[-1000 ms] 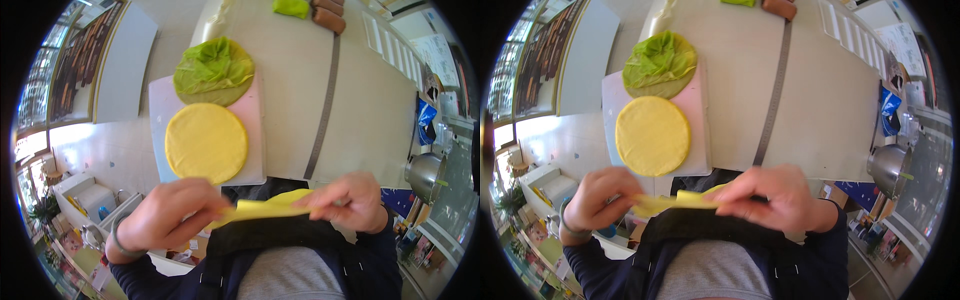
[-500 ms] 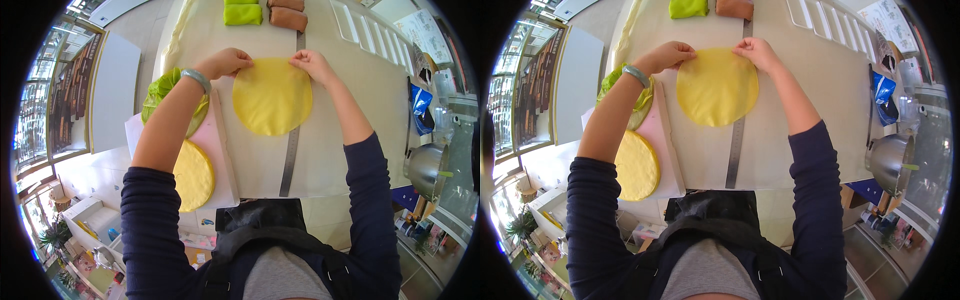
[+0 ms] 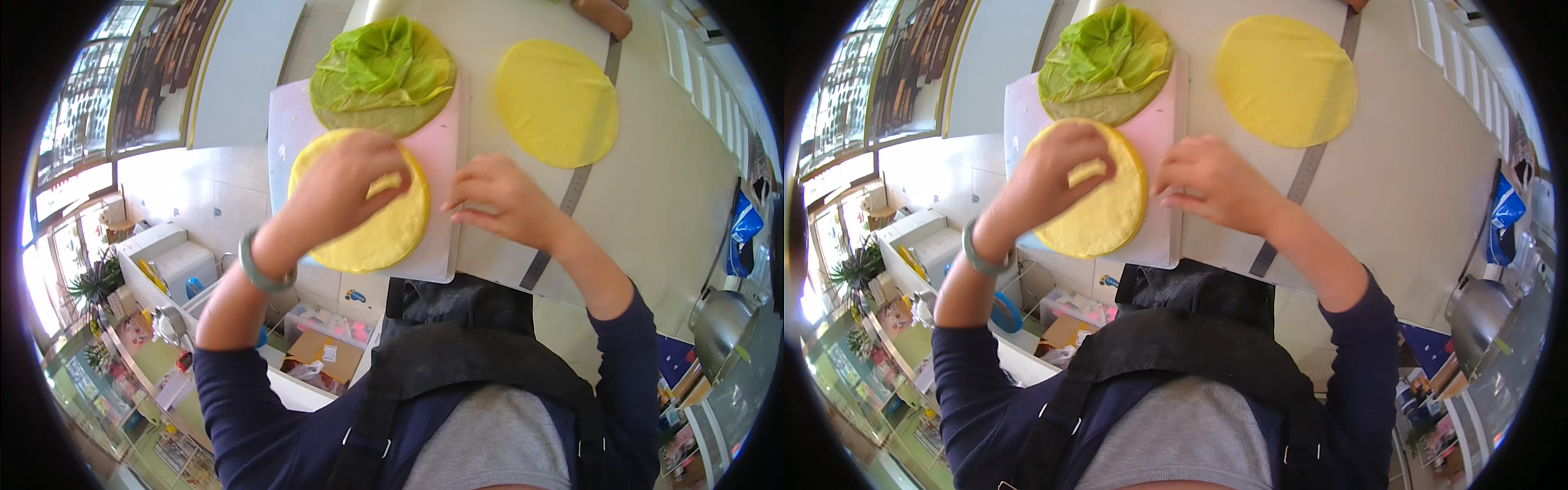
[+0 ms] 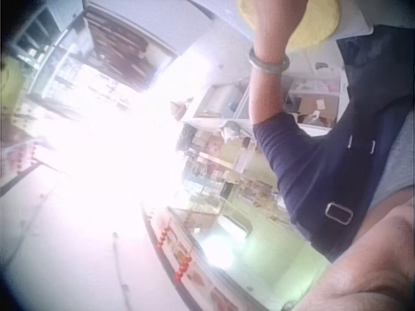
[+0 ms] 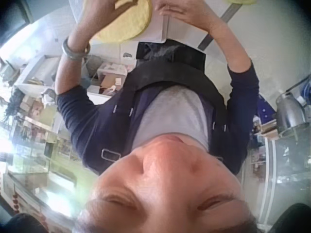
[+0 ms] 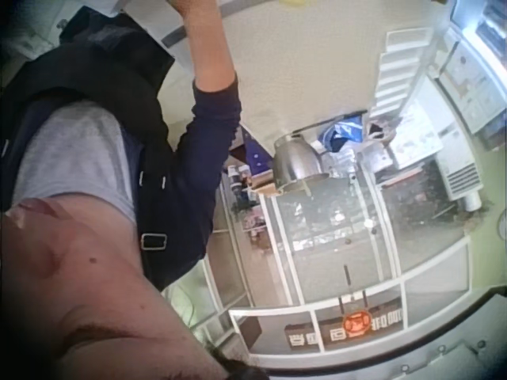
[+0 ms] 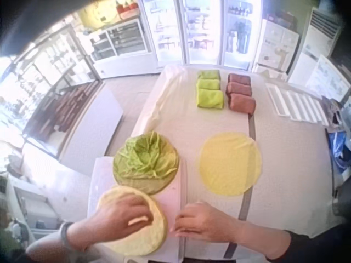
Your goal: The person pipes cream onto green crepes, adds chocolate chips, and rolls them into cylinders. They then separate and stack yellow crepes, pipe cream onto them, and prepare to roll them.
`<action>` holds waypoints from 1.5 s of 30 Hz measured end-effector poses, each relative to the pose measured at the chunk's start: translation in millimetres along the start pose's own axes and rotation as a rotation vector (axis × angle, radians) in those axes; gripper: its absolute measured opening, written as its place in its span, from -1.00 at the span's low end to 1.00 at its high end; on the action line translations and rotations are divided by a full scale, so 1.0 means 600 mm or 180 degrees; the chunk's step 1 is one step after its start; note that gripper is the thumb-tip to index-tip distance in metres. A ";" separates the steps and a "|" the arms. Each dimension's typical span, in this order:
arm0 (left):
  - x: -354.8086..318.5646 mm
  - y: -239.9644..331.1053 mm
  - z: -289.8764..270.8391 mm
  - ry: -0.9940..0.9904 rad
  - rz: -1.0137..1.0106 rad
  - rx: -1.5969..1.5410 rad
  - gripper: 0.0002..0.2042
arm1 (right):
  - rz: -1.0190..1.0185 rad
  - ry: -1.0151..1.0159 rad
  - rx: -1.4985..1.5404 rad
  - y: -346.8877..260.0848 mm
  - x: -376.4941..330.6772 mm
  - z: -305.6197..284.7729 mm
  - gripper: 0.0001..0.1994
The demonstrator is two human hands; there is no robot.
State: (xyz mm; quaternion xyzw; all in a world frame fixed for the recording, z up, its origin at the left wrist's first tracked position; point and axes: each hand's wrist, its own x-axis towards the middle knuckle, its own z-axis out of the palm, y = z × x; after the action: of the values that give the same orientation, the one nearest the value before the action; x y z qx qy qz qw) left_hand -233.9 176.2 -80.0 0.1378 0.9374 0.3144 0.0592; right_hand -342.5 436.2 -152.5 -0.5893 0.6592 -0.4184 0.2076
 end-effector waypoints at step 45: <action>-0.257 -0.033 0.104 0.0260 -0.0196 0.0284 -0.86 | -0.0245 -0.0571 -0.0836 -0.104 0.100 0.186 -0.78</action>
State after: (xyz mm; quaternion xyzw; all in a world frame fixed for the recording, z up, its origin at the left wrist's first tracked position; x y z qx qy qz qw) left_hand -78.8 151.5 -137.7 0.0983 0.9559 0.2757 0.0243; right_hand -232.1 347.9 -152.4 -0.6713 0.6639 -0.2820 0.1706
